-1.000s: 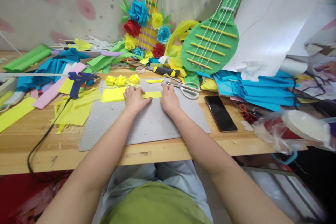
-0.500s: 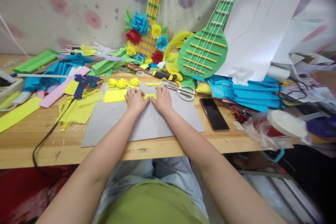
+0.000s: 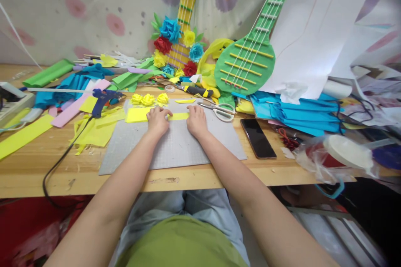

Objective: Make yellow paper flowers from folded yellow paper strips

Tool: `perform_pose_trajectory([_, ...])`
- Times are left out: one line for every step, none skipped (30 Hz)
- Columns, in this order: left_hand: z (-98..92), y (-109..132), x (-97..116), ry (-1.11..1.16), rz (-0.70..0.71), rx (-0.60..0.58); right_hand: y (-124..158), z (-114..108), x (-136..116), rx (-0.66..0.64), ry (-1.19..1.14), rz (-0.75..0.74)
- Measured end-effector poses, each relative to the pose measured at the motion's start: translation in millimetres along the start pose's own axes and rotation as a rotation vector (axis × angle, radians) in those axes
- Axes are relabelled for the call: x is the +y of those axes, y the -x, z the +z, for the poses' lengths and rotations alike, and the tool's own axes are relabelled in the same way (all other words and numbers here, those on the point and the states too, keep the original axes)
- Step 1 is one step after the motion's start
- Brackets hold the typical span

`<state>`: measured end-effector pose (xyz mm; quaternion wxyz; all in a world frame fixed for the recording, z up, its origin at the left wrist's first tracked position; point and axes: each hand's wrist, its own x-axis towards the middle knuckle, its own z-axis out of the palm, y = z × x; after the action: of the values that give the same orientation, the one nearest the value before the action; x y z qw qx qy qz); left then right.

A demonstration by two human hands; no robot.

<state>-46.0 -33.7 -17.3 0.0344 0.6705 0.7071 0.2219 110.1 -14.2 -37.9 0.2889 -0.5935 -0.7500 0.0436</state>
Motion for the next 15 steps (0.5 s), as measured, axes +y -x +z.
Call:
perform_pose_trajectory([-0.3,-0.5,-1.5,-0.002,0.010,0.008,-0.2,-0.4,0.9,0.000,-0.022,-0.012])
perform_pose_trajectory([-0.5,-1.0,-2.5,-0.002,0.014,0.019,-0.5,-1.2,1.8,0.000,-0.050,-0.032])
perform_pose_trajectory([-0.5,-1.3,-3.0,-0.001,0.016,0.032,-1.0,-2.1,2.8,-0.001,-0.083,-0.056])
perform_pose_trajectory([-0.4,-1.3,-2.9,0.000,0.017,0.046,-1.6,-3.2,3.9,-0.004,-0.118,-0.079])
perform_pose_trajectory([0.0,-1.0,-2.4,-0.002,0.022,0.056,-2.2,-4.2,4.8,-0.007,-0.150,-0.095])
perform_pose_trajectory([0.6,-0.5,-1.6,-0.005,0.032,0.059,-2.7,-5.0,5.6,-0.011,-0.175,-0.104])
perform_pose_trajectory([1.2,0.2,-0.6,-0.010,0.046,0.054,-3.2,-5.6,6.2,-0.015,-0.189,-0.106])
perform_pose_trajectory([1.9,0.9,0.5,-0.013,0.060,0.045,-3.5,-6.0,6.5,-0.024,-0.193,-0.107])
perform_pose_trajectory([2.5,1.5,1.5,-0.014,0.070,0.034,-3.6,-6.2,6.6,-0.037,-0.190,-0.108])
perform_pose_trajectory([3.0,1.9,2.3,-0.012,0.072,0.025,-3.5,-6.4,6.5,-0.053,-0.182,-0.110])
perform_pose_trajectory([3.3,2.1,2.9,-0.007,0.068,0.021,-3.2,-6.5,6.2,-0.068,-0.174,-0.115])
perform_pose_trajectory([3.6,1.9,3.2,-0.001,0.061,0.020,-2.9,-6.8,5.9,-0.078,-0.169,-0.120])
perform_pose_trajectory([3.7,1.5,3.2,0.006,0.058,0.018,-2.5,-7.2,5.6,-0.082,-0.166,-0.125])
perform_pose_trajectory([3.8,1.0,3.1,0.012,0.060,0.015,-2.2,-7.7,5.5,-0.081,-0.166,-0.130])
perform_pose_trajectory([4.0,0.4,2.8,0.018,0.067,0.013,-1.9,-8.2,5.4,-0.076,-0.166,-0.134])
